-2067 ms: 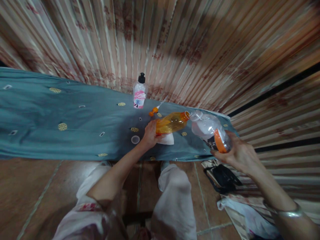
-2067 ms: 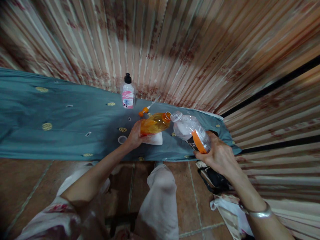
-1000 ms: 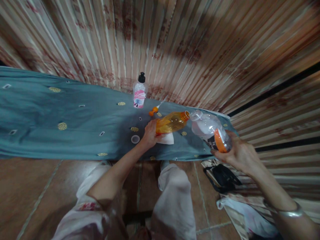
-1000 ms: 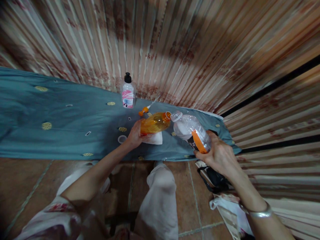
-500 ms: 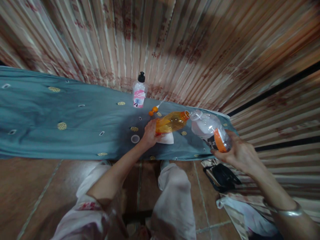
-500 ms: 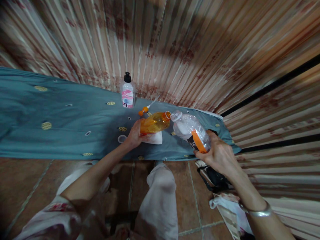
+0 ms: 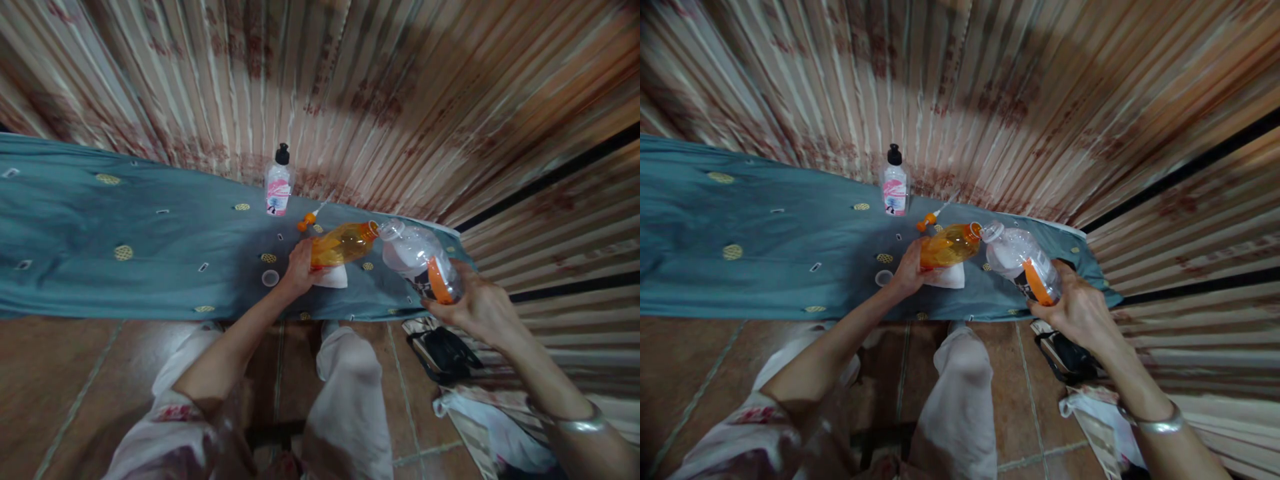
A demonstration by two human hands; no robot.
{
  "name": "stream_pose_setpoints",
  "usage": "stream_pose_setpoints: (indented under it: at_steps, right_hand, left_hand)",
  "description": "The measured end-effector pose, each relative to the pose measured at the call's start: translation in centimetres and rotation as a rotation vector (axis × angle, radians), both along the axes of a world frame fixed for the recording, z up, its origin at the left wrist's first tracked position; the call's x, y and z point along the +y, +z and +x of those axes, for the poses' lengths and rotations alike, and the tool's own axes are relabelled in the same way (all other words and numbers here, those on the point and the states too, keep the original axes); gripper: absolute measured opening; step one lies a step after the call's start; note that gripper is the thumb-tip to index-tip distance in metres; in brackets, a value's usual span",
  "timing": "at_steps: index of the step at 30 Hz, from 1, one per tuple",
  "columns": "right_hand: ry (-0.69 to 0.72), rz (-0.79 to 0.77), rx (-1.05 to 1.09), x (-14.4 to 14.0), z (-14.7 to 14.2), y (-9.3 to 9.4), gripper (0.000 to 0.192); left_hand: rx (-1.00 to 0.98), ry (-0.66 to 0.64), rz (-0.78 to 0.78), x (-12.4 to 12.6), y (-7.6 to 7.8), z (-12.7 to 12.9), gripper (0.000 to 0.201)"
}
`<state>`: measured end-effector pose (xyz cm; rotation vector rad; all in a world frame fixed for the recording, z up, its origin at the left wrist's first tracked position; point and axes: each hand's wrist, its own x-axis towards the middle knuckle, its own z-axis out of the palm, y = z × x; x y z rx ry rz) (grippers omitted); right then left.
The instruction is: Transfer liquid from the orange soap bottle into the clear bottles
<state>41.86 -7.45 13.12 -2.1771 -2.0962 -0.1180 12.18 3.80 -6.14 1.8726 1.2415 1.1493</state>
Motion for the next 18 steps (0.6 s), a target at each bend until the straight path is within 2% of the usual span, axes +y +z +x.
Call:
stream_pose_setpoints:
  at_steps: [5, 12, 18]
  right_hand:
    - [0.012, 0.027, 0.007, -0.1, -0.1, 0.1, 0.068]
    - [-0.053, -0.064, -0.047, -0.3, -1.3, 1.2, 0.06]
    - [-0.051, -0.042, -0.038, -0.2, -0.9, 0.8, 0.064]
  left_hand:
    - [-0.023, 0.011, 0.003, 0.1, -0.3, 0.0, 0.076]
    - [-0.034, 0.009, 0.03, 0.0, -0.5, 0.1, 0.076]
    - [-0.027, 0.007, 0.018, 0.2, -0.6, 0.1, 0.077]
